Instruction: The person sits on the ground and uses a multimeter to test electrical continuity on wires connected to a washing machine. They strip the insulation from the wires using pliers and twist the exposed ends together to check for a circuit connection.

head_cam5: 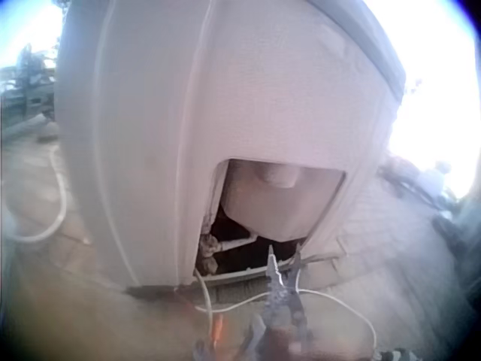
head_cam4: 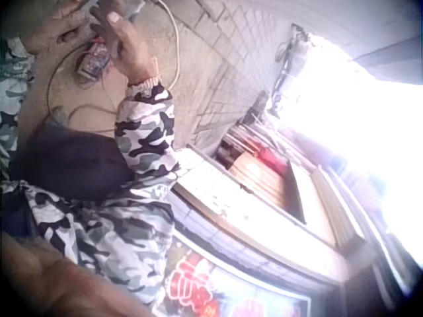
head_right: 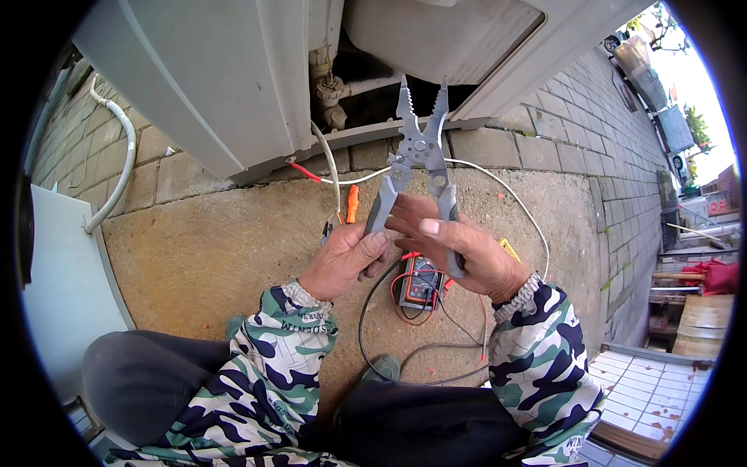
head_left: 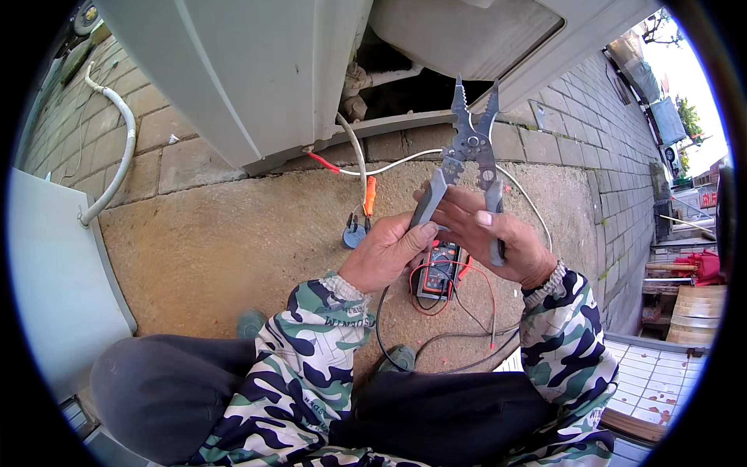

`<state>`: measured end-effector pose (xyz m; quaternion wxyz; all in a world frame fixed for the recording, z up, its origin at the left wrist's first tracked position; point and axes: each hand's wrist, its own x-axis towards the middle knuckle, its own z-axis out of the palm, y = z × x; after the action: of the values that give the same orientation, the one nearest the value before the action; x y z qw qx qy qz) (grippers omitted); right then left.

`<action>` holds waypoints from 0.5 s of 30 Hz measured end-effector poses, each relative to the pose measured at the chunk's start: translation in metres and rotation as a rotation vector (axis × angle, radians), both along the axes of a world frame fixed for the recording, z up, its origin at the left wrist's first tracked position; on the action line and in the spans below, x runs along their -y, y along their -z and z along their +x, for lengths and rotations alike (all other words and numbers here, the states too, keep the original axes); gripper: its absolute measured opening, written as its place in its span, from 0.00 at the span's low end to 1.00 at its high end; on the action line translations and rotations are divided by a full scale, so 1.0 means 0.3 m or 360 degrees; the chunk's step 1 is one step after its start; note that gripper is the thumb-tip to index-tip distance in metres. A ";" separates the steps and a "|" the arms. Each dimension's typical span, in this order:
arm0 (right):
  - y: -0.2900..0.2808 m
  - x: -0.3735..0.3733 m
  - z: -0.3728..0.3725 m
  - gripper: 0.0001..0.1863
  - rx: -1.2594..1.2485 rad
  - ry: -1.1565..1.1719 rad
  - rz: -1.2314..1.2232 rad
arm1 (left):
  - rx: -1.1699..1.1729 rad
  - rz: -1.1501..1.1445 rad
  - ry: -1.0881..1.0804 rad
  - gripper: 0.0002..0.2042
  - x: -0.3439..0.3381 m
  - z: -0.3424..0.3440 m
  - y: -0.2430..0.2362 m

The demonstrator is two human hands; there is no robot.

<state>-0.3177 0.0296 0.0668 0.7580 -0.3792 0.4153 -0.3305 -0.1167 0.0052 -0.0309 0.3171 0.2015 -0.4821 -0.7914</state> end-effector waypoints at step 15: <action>0.095 -0.030 0.010 0.16 -0.0896 0.0282 0.0028 | 0.0951 -0.0482 -0.1053 0.17 0.091 0.150 0.250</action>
<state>-0.3146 0.0385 0.0384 0.5844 -0.4117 0.6436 -0.2734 -0.0717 -0.0222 -0.1057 0.4254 0.5147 -0.5723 -0.4760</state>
